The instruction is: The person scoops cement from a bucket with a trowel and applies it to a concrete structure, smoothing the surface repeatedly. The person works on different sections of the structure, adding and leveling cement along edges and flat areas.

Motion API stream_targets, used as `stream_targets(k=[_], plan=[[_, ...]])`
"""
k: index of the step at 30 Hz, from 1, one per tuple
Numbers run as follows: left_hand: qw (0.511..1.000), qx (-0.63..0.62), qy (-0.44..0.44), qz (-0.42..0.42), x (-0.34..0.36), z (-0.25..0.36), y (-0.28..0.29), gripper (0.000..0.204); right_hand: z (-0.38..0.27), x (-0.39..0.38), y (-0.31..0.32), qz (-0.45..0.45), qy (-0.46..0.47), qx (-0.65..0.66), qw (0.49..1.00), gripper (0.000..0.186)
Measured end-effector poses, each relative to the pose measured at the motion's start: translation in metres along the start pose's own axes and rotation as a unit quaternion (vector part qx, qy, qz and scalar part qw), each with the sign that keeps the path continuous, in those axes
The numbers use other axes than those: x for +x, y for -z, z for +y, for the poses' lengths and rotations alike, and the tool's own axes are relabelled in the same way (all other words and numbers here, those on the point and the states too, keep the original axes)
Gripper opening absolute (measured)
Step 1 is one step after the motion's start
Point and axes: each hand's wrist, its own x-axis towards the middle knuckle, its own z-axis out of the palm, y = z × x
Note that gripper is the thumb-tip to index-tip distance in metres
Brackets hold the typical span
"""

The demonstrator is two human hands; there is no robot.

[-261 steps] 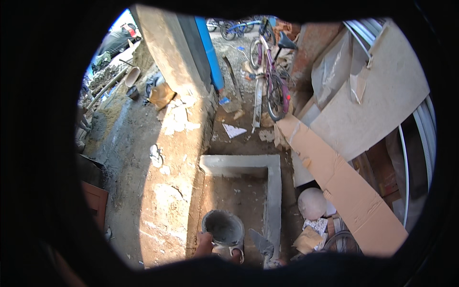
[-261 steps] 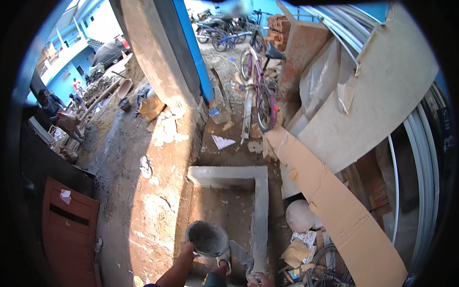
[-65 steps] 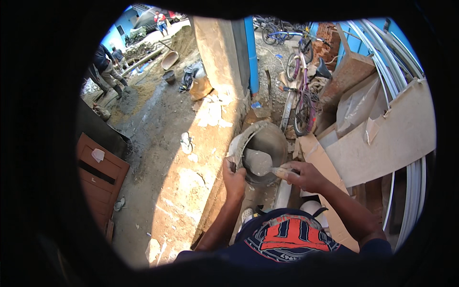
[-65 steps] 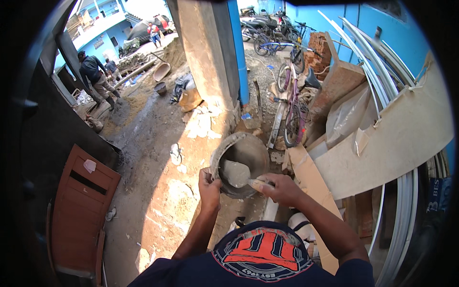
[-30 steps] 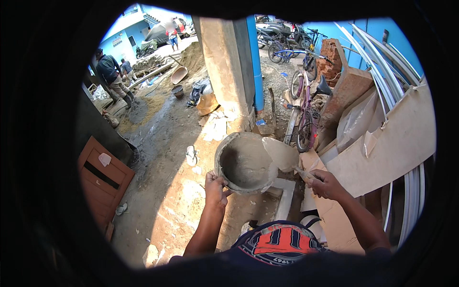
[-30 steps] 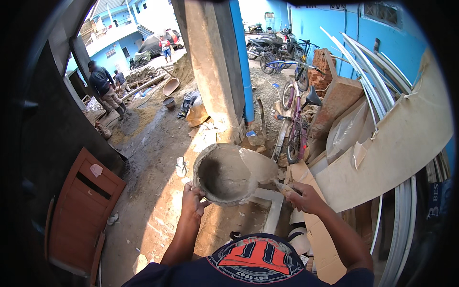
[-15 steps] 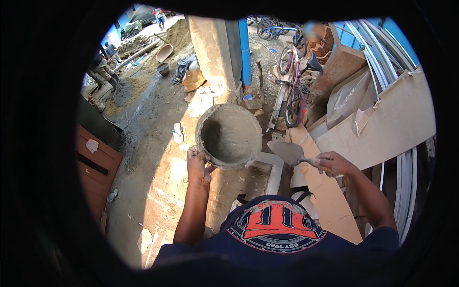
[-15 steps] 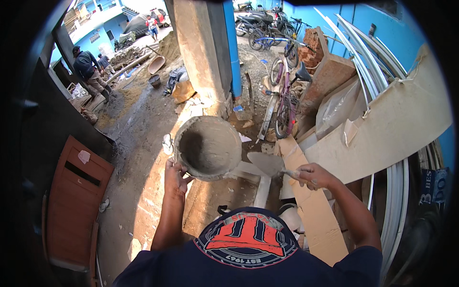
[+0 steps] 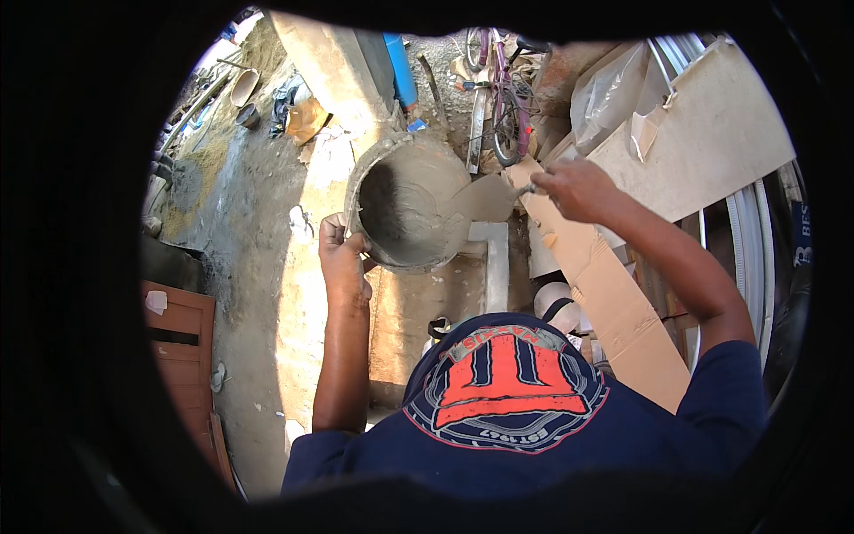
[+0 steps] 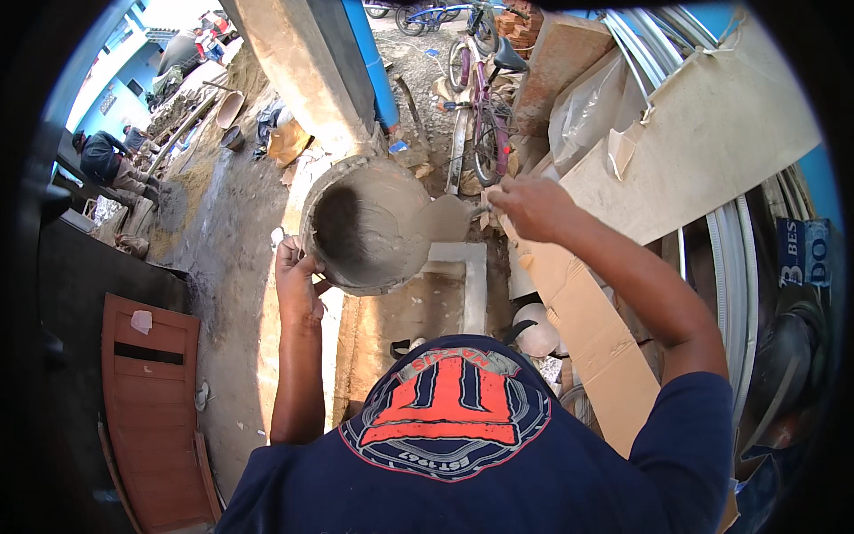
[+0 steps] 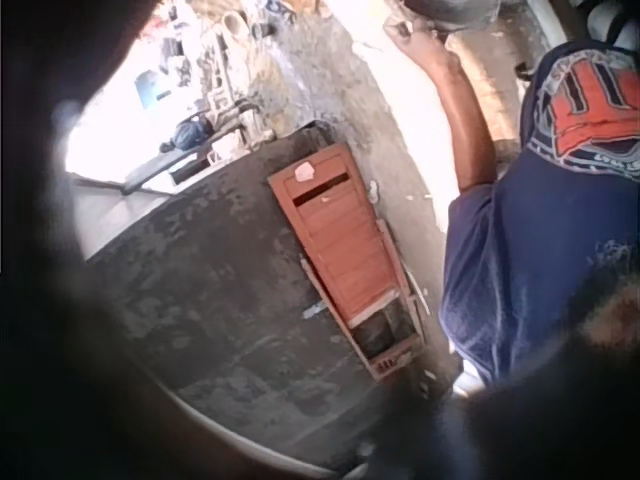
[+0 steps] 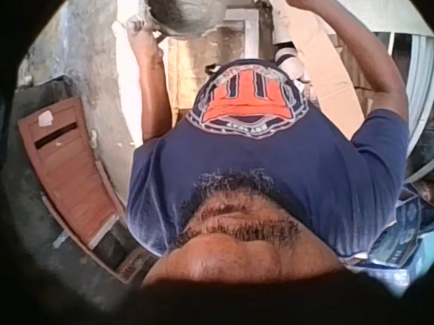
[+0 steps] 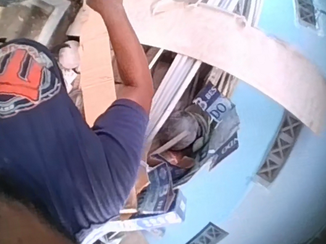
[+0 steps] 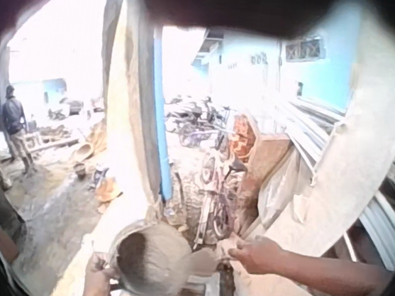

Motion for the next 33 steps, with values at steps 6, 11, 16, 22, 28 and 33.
stream_targets(k=[6,11,16,22,28,33], plan=[[1.0,-0.003,0.003,-0.01,-0.002,-0.017,-0.014,0.031,-0.054,0.006,-0.024,0.072,0.006,0.08,0.994,0.038],[0.998,0.02,-0.009,-0.051,-0.012,-0.018,-0.028,0.032,-0.025,0.031,-0.019,0.223,0.047,-0.092,0.969,0.023],[0.998,-0.012,-0.021,-0.063,-0.01,-0.033,-0.049,0.036,-0.05,0.012,-0.06,0.197,0.068,-0.074,0.975,0.018],[0.998,0.038,0.033,-0.045,0.019,-0.111,-0.061,0.034,-0.095,-0.011,-0.117,0.083,-0.106,0.158,0.978,0.022],[0.992,0.074,0.099,-0.001,0.041,-0.165,-0.055,0.035,-0.125,-0.04,-0.19,-0.028,-0.291,0.496,0.818,0.044],[0.972,0.066,0.211,0.074,0.068,-0.204,-0.042,0.039,-0.13,-0.044,-0.261,0.058,-0.32,0.52,0.79,0.047]])
